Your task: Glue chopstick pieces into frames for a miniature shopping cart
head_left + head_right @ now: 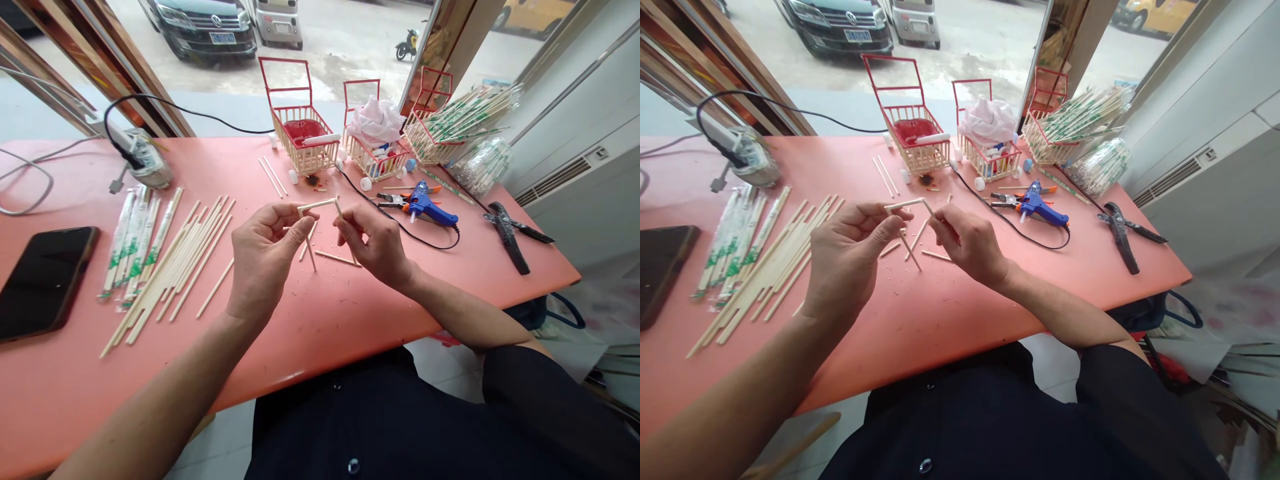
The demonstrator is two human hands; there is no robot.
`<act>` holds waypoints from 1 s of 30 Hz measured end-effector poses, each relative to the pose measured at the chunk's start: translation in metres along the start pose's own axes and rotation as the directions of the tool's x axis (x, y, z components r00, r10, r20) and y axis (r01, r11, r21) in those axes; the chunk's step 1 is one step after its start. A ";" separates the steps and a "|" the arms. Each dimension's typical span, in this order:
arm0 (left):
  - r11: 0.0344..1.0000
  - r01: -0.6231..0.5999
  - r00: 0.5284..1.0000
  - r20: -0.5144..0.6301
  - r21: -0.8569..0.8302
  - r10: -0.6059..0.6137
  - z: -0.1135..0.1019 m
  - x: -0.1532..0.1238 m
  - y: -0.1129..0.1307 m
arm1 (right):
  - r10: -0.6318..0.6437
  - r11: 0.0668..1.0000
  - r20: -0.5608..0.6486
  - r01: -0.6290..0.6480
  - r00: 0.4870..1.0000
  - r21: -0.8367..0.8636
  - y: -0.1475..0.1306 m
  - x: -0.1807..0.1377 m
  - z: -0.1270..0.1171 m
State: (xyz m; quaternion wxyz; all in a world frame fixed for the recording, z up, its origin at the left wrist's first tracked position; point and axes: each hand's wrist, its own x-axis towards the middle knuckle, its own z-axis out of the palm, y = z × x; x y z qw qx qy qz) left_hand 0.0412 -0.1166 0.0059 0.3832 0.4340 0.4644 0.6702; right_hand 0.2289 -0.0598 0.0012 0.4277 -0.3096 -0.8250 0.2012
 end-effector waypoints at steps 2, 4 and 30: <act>0.999 0.002 1.000 -0.031 0.038 -0.001 -0.001 0.001 0.000 | 0.006 1.000 0.006 -0.005 1.000 -0.004 0.001 0.000 0.001; 0.999 0.003 0.998 -0.056 0.050 0.000 -0.001 0.001 0.000 | 0.002 1.000 0.006 -0.002 1.000 0.002 0.002 -0.001 0.002; 0.996 -0.036 0.999 -0.011 0.076 0.037 0.000 -0.003 0.004 | 0.005 0.999 0.034 -0.006 0.999 0.049 0.003 -0.003 0.006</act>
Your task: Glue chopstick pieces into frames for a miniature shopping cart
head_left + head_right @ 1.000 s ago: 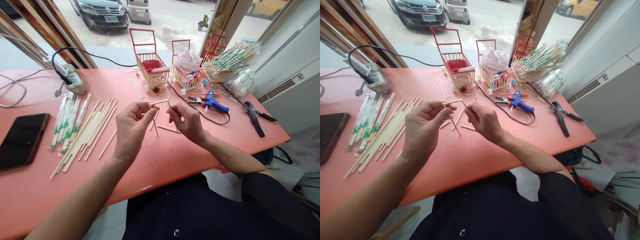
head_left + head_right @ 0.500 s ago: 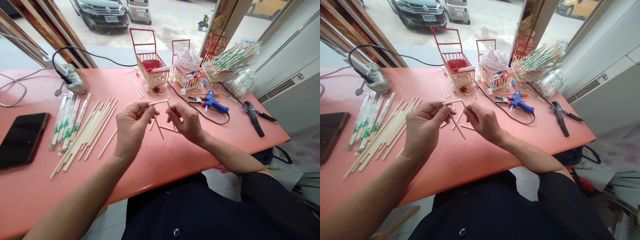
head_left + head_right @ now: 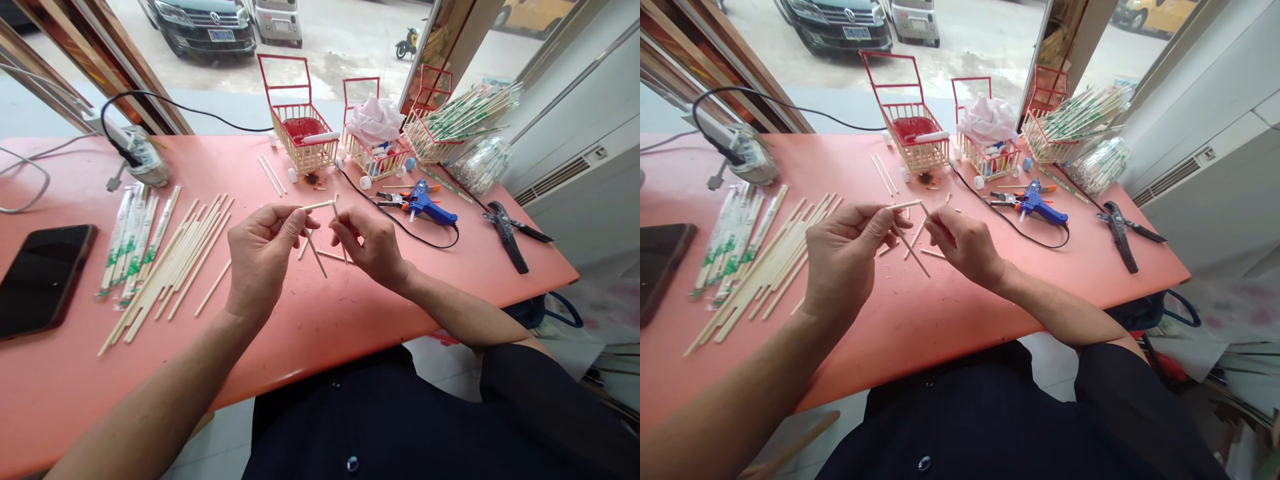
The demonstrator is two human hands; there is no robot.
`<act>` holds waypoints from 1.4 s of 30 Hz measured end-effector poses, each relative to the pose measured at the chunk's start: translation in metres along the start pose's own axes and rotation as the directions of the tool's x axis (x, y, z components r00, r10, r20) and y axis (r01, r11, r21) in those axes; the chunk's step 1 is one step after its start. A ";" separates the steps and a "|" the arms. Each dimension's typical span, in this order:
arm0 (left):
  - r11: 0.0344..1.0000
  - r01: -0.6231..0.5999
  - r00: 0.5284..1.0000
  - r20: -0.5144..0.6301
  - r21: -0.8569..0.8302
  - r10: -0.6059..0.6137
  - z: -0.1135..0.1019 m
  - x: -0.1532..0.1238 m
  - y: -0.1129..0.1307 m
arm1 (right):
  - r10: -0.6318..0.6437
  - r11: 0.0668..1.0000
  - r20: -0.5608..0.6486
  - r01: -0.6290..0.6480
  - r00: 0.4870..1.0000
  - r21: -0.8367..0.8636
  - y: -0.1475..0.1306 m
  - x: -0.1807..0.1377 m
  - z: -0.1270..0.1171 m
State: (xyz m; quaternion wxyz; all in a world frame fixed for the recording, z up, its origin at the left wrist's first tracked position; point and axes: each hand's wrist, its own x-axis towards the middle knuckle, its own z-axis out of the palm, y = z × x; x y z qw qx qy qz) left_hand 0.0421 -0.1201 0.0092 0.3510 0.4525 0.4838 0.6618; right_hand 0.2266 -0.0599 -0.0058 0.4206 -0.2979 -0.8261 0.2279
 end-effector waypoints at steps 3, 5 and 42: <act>1.000 -0.012 1.000 0.004 0.006 0.012 0.000 0.000 0.001 | -0.013 1.000 -0.006 0.013 1.000 0.023 0.000 0.000 0.001; 1.000 -0.016 1.000 0.008 0.014 0.016 0.000 0.000 0.002 | -0.019 0.999 -0.007 0.019 1.000 0.031 0.000 0.000 0.001; 0.997 -0.009 1.000 0.014 -0.072 0.010 0.001 0.001 0.006 | -0.070 0.997 0.004 0.070 0.998 0.019 -0.002 -0.002 0.005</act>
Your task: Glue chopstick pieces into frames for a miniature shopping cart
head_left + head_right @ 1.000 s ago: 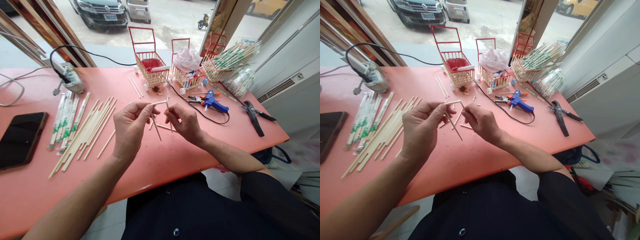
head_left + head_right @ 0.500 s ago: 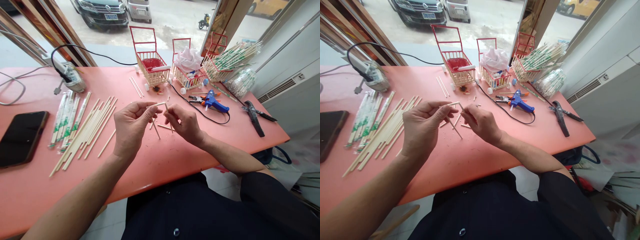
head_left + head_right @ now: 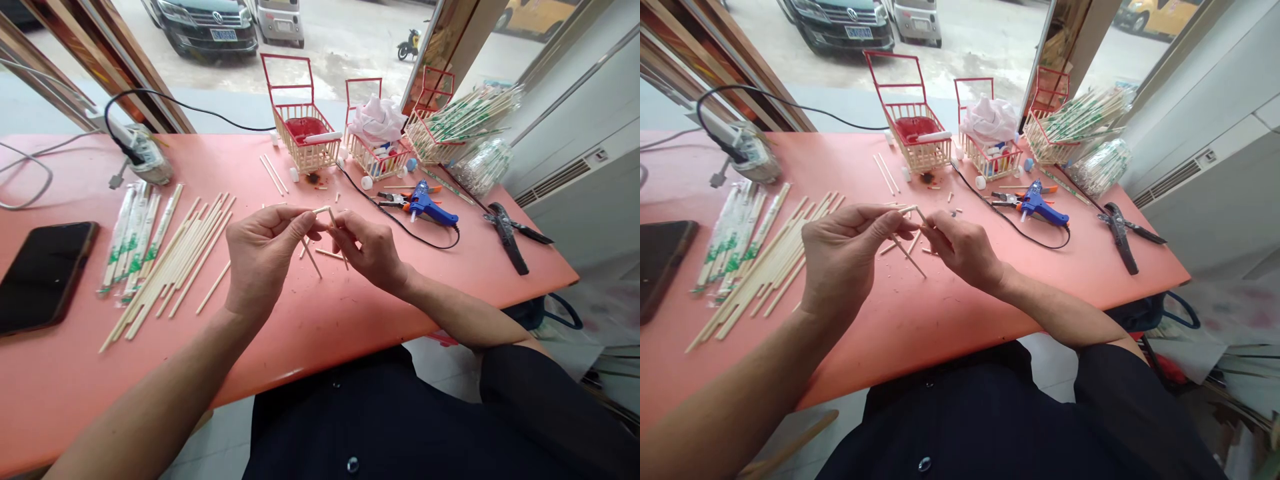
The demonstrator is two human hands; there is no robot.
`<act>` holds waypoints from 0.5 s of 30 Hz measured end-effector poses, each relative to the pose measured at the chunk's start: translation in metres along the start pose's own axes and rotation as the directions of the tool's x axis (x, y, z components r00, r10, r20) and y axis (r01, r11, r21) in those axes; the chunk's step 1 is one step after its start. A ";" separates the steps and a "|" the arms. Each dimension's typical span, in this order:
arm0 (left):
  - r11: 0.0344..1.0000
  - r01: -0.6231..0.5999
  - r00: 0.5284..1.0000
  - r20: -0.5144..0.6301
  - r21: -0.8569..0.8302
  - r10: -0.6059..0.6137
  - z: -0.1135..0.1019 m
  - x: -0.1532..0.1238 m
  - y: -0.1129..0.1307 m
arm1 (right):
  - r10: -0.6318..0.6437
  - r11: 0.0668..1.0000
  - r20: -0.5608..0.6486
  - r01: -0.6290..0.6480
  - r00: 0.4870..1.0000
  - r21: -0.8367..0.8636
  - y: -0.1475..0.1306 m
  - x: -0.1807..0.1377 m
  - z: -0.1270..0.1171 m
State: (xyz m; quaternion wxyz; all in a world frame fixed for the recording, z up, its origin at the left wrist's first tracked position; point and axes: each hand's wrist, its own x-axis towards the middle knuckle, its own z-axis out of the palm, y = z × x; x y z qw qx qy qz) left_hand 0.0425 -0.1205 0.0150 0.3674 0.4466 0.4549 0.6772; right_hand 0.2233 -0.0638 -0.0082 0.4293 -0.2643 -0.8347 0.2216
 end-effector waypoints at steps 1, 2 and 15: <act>1.000 0.000 1.000 0.003 -0.003 0.000 0.000 0.000 0.000 | -0.002 1.000 0.004 0.002 1.000 -0.003 0.000 0.000 0.000; 1.000 0.000 1.000 0.007 -0.006 0.000 0.000 0.000 0.001 | -0.003 1.000 0.008 0.003 1.000 -0.007 0.000 0.000 0.000; 0.999 -0.032 0.999 0.009 0.044 0.031 -0.001 0.000 0.000 | -0.011 1.000 0.006 0.011 1.000 -0.012 -0.003 0.000 0.000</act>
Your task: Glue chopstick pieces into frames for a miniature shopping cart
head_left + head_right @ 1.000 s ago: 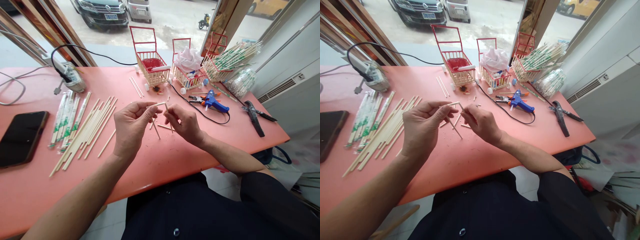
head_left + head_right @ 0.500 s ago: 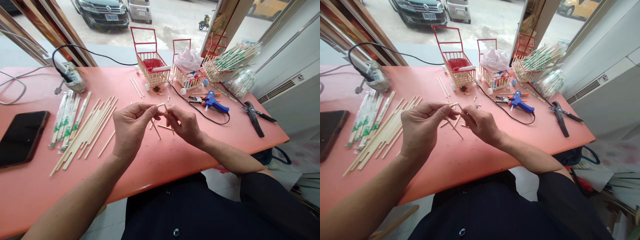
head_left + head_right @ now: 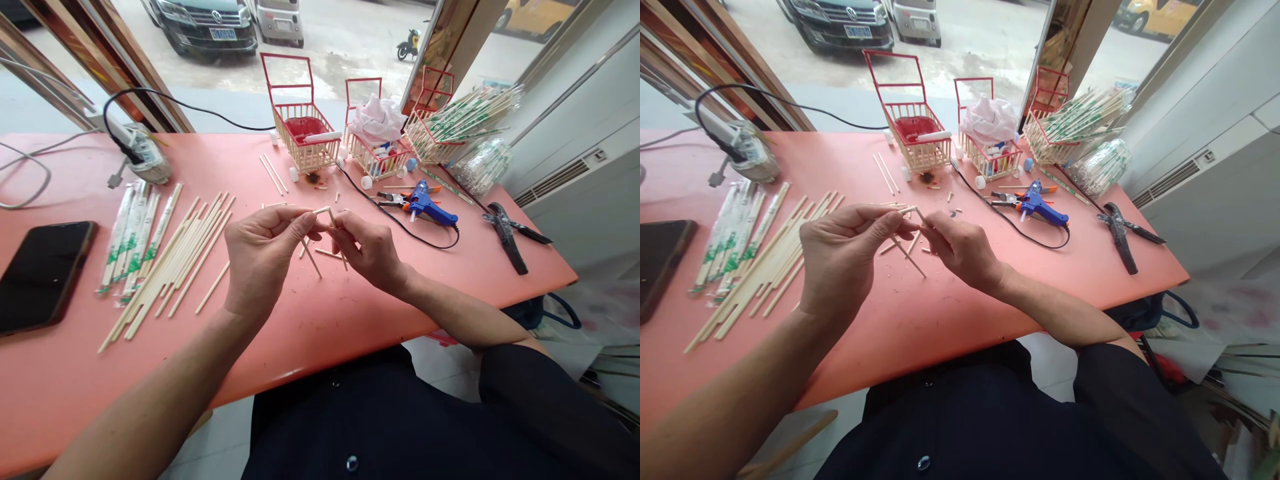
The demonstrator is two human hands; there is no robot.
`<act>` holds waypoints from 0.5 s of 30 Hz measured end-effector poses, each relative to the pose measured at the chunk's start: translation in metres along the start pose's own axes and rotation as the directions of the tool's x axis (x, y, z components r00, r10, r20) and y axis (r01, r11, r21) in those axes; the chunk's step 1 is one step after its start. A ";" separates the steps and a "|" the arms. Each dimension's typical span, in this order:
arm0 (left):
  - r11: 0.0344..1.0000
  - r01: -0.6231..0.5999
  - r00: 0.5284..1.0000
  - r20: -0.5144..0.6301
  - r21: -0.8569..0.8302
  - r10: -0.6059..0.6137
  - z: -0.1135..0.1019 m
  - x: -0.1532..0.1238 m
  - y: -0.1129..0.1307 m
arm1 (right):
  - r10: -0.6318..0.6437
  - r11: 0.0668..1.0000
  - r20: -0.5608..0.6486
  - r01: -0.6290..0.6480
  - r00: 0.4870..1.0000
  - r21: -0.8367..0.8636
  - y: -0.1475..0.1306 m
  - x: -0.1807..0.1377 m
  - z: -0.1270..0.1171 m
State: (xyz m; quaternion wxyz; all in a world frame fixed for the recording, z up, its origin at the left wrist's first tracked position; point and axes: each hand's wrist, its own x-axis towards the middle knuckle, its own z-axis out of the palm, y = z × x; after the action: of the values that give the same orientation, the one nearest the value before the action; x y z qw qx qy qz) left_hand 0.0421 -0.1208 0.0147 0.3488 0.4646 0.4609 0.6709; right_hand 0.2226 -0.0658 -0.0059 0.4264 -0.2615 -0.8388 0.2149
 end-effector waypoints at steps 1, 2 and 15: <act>1.000 0.000 1.000 -0.001 0.005 0.000 0.000 0.000 0.000 | 0.001 1.000 0.000 -0.001 1.000 -0.002 0.000 0.000 0.000; 1.000 0.000 1.000 -0.002 0.009 0.000 0.000 0.000 0.000 | 0.004 1.000 0.003 -0.004 1.000 -0.005 0.000 0.000 0.000; 1.000 -0.001 1.000 -0.010 0.007 0.001 0.000 -0.001 -0.002 | 0.023 0.999 0.021 -0.022 1.000 -0.039 0.000 -0.002 0.000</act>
State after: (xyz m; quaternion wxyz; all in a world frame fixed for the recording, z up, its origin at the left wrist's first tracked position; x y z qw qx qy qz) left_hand 0.0427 -0.1209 0.0128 0.3442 0.4627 0.4648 0.6719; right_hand 0.2234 -0.0669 -0.0073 0.4097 -0.2768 -0.8444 0.2061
